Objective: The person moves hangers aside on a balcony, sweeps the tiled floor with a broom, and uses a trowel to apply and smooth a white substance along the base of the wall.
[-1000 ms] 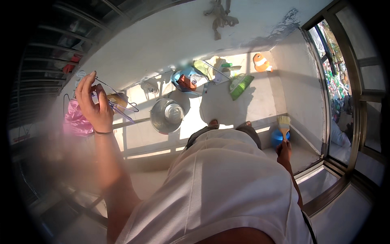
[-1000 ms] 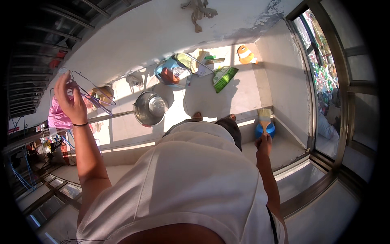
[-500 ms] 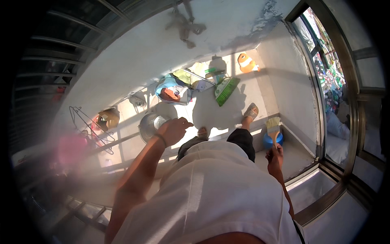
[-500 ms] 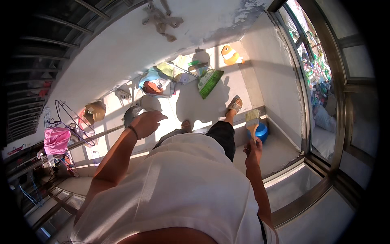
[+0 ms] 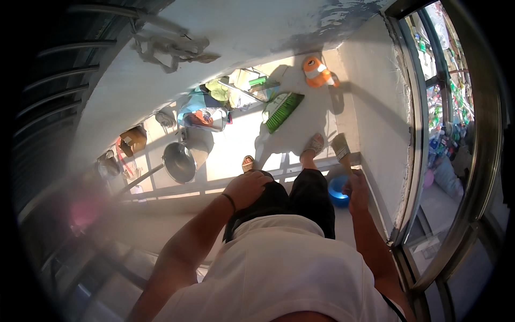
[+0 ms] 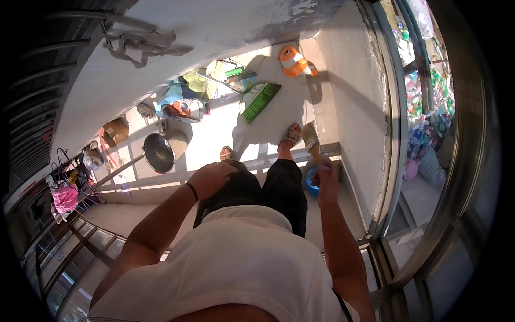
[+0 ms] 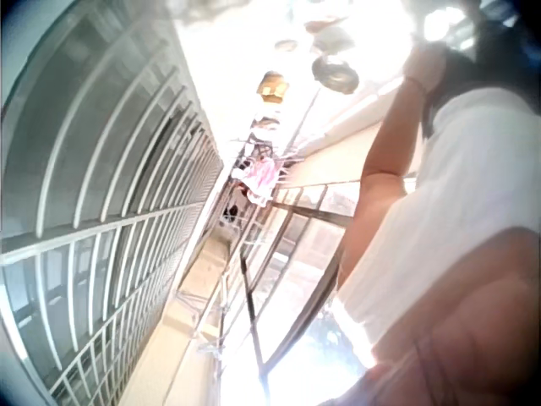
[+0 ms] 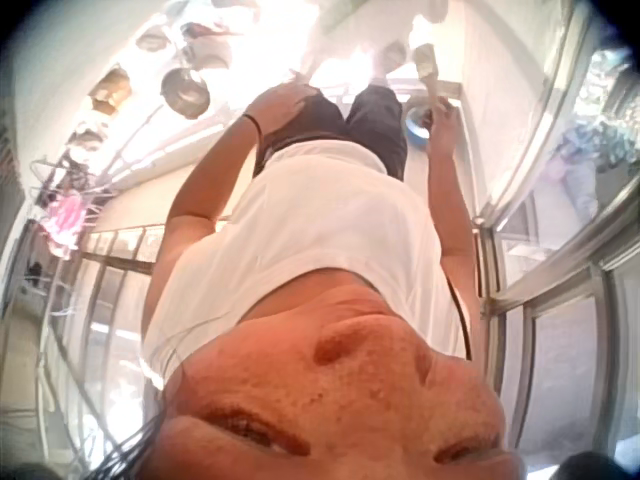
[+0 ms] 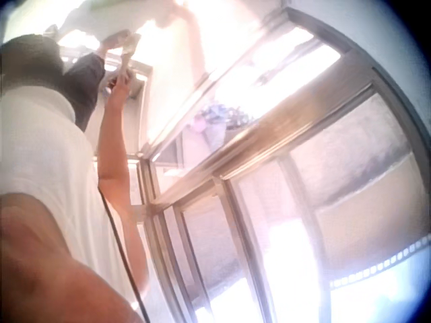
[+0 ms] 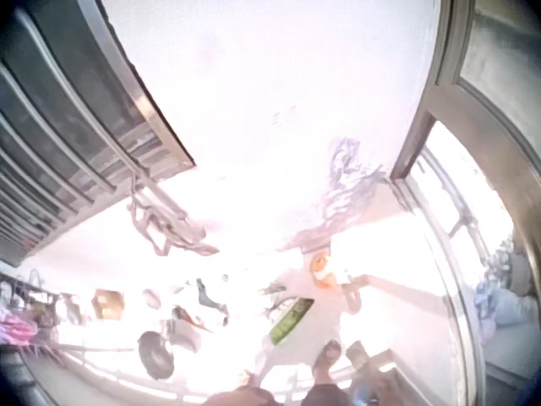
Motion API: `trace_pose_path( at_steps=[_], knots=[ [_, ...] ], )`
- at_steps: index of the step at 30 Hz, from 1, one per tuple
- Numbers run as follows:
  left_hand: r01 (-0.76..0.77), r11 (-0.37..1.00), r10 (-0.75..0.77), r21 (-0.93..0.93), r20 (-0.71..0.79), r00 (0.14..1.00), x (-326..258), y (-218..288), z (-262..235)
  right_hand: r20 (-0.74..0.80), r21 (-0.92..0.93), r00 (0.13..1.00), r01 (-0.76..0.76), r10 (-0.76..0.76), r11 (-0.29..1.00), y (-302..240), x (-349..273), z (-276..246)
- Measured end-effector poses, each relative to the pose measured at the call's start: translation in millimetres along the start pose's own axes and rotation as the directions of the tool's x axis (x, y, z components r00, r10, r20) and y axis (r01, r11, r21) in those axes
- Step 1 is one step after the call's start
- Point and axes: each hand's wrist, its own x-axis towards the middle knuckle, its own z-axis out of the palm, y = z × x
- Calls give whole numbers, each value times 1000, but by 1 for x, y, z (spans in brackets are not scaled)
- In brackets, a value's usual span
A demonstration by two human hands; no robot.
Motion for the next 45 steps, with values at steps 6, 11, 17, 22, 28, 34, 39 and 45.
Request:
trace_pose_path(
  at_steps=[6,11,17,22,28,34,39,45],
  knots=[
    [124,982,-126,-140,-11,992,43,-9,5,62,-202,994,-80,95,976,-7,71,22],
    [253,903,-261,-346,26,965,89,-52,59,155,-443,987,25,49,896,13,111,99],
    [381,-404,-348,-832,525,777,185,-74,107,435,-666,890,421,-139,615,71,143,160],
    [47,-696,-327,-717,374,868,234,-134,187,614,-560,787,385,56,733,117,177,172],
    [-160,-717,-498,-679,337,799,260,-176,167,449,-722,888,425,-98,546,60,385,165],
    [-45,-756,-244,-652,217,945,292,-207,136,389,-863,710,503,-587,37,2,629,142],
    [-18,-544,-148,-839,74,986,300,-230,85,184,-913,910,298,-372,277,47,696,139],
    [-142,-465,29,-874,-176,984,323,-258,63,259,-329,852,521,-455,788,105,677,178]
  ],
)
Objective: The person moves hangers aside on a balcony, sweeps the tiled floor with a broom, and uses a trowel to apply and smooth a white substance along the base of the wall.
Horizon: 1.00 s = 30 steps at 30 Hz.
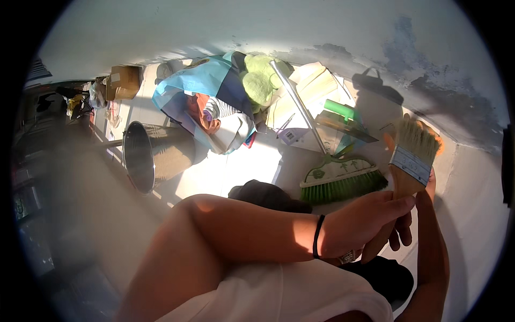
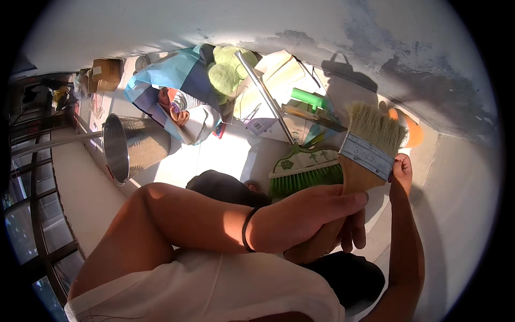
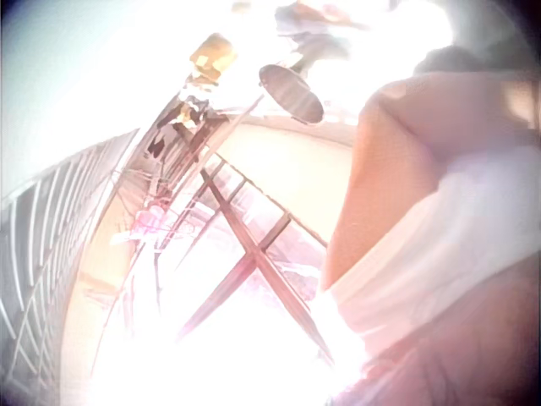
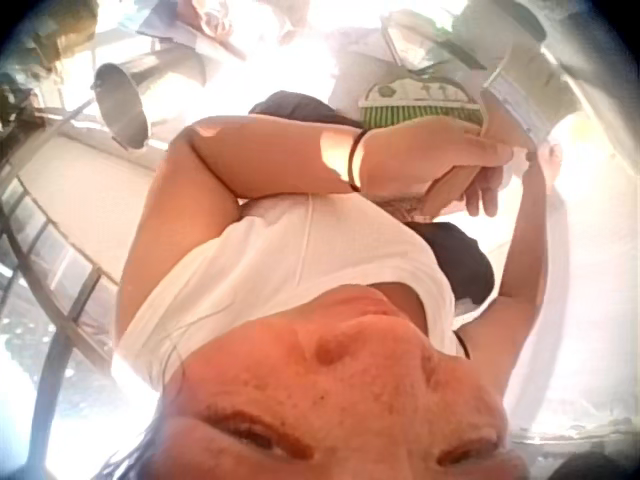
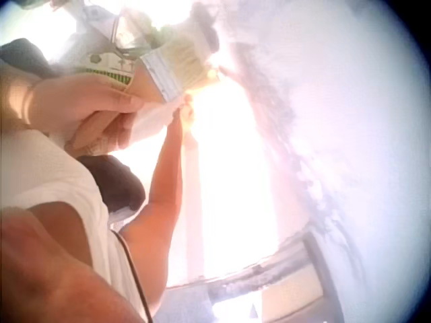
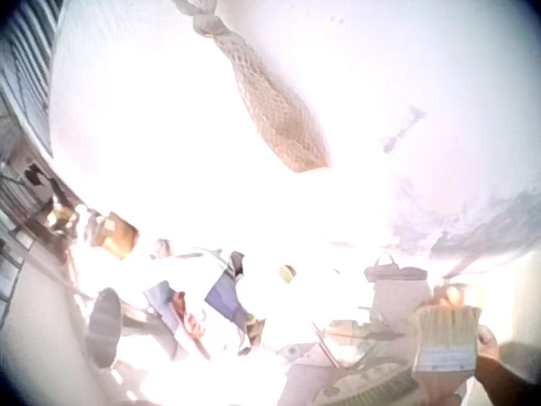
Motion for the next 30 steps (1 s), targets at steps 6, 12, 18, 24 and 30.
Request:
trace_pose_path(
  at_steps=[6,12,18,24,30],
  knots=[
    [71,997,-68,-42,62,996,-23,-1,11,223,-721,904,404,-364,563,-48,-15,58],
    [123,990,-118,-62,74,990,-38,1,12,449,-891,746,418,-492,-178,-119,15,102],
    [160,982,-149,-95,113,982,-49,4,10,295,-955,953,296,-77,14,-167,55,73],
    [152,985,-139,-82,150,979,-47,13,3,612,-272,760,-58,219,961,-231,-52,145],
    [-46,996,64,79,-243,968,-36,26,-8,753,-230,607,-121,255,966,-222,-125,169]
  ],
)
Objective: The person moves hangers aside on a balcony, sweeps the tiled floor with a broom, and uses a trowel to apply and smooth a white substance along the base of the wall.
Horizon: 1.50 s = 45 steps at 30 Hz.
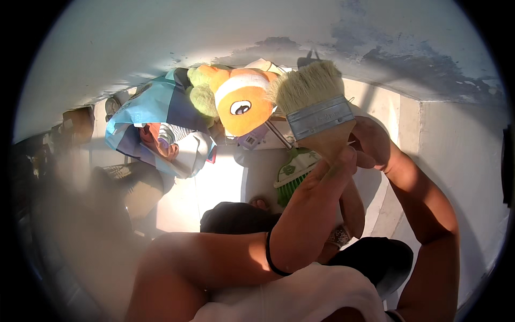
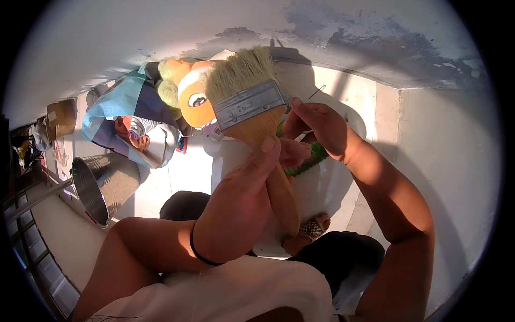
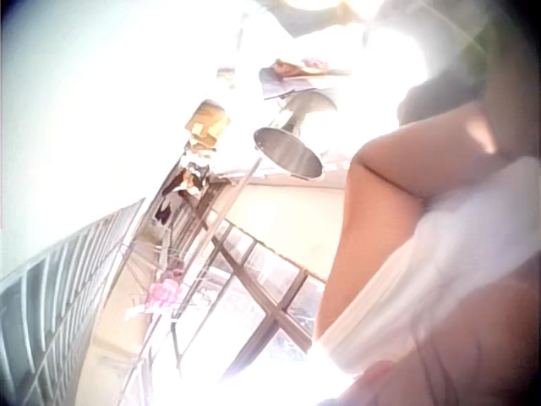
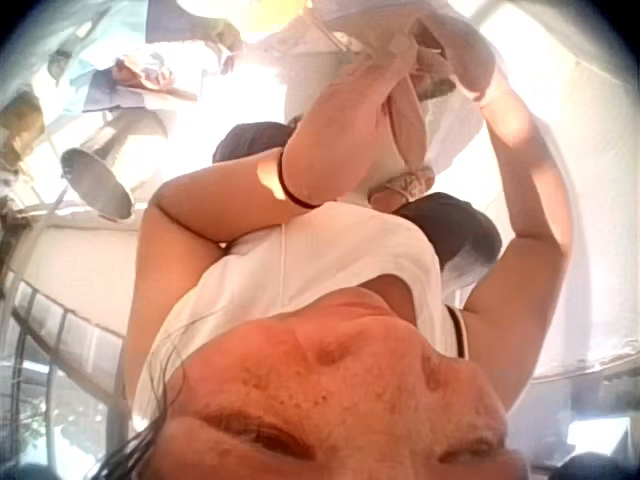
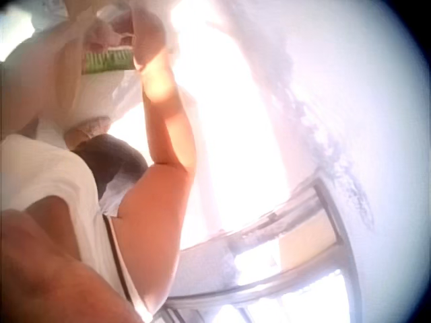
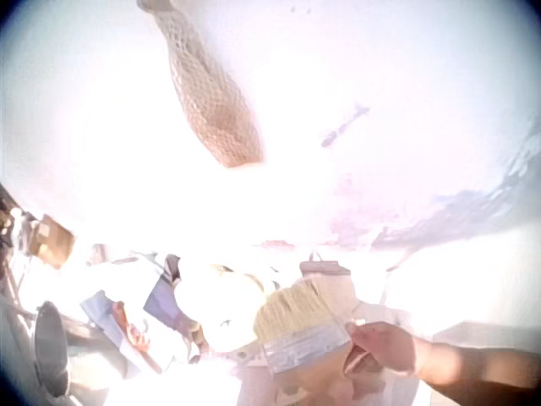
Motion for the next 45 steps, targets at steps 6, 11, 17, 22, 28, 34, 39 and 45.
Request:
trace_pose_path(
  at_steps=[6,11,17,22,28,34,39,45],
  knots=[
    [-115,993,119,39,-144,982,32,9,-6,285,114,956,33,-64,993,-16,-70,34],
    [10,985,12,175,-124,992,46,-9,3,-328,-197,933,86,-149,977,27,-43,-39],
    [118,971,-145,208,119,982,46,-14,5,-327,-736,905,-63,-272,674,55,12,-129],
    [219,975,-220,21,133,966,45,-14,14,-236,-794,898,42,-372,606,51,135,-84],
    [219,975,-220,26,170,961,44,-19,21,-175,-923,904,-13,-390,385,49,153,-113],
    [223,974,-226,36,202,953,34,-9,20,-454,-823,795,-202,-401,531,76,59,-195],
    [214,972,-226,97,131,965,40,-10,20,-317,-709,866,55,-388,703,61,43,-146],
    [336,940,-342,65,196,919,51,-20,34,-202,-979,836,-193,-510,71,68,101,-128]
  ],
)
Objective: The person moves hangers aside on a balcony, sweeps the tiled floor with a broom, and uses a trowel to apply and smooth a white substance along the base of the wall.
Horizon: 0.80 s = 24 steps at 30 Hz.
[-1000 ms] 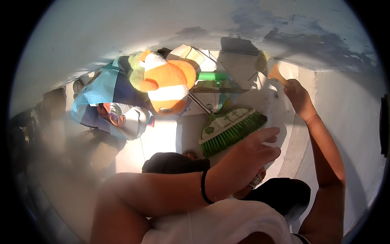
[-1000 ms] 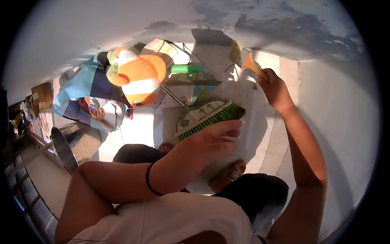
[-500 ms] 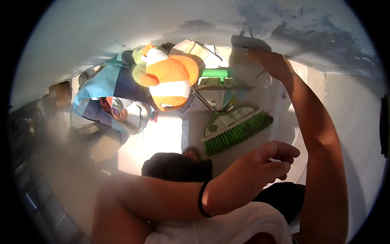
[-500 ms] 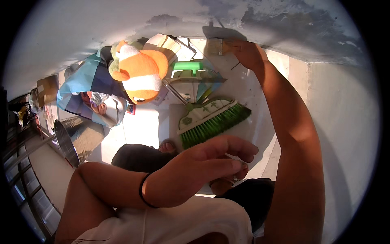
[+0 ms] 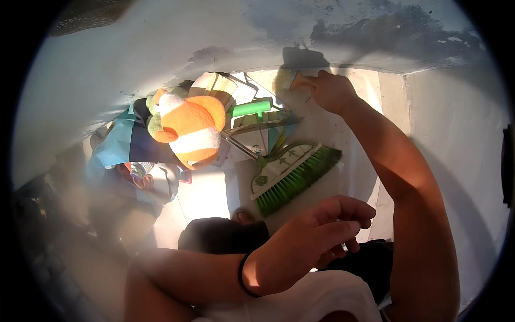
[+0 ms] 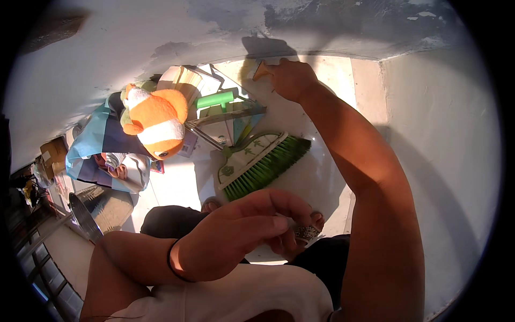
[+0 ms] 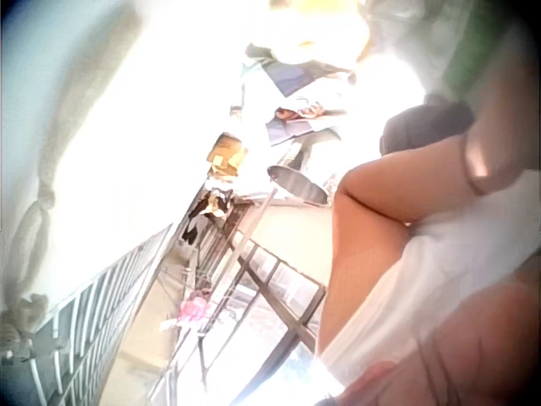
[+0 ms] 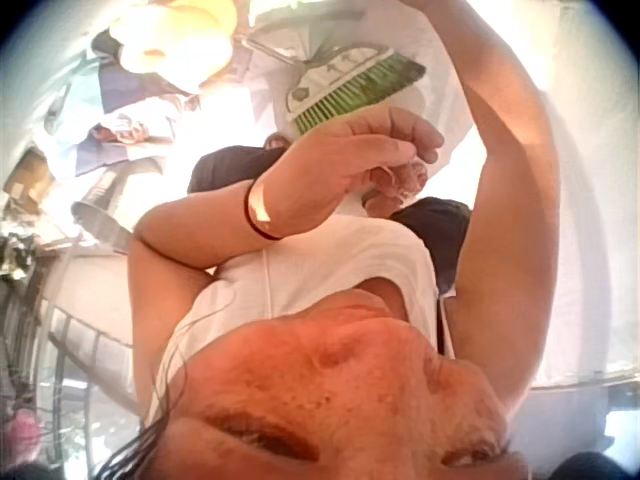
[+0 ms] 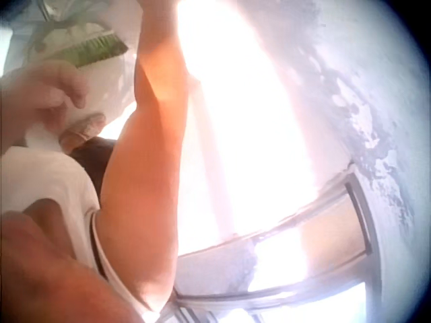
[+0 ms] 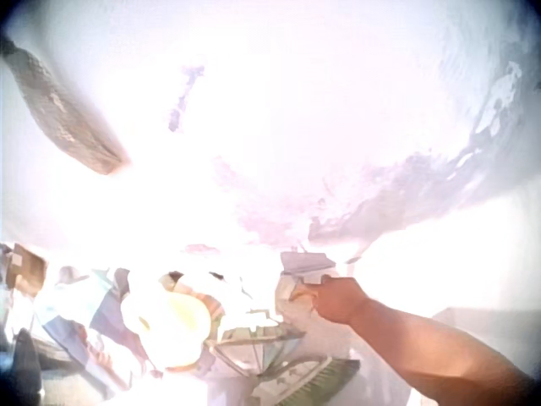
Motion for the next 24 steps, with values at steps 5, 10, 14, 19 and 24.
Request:
trace_pose_path(
  at_steps=[5,10,14,19,24],
  knots=[
    [-30,999,28,-32,-76,997,-5,3,-5,88,-124,935,-332,344,935,112,-67,-23],
    [-64,996,59,-54,-87,994,-6,6,-7,151,-36,923,-354,355,935,113,-78,-55],
    [2,1000,-2,4,-78,997,8,4,3,228,-160,804,-525,549,836,133,-61,-54],
    [22,999,-25,-27,-107,994,5,-1,-1,255,-160,776,-554,577,817,183,-110,-40],
    [-74,997,69,-34,-114,991,8,-1,-3,154,-154,702,-678,696,718,268,-101,-39]
  ],
)
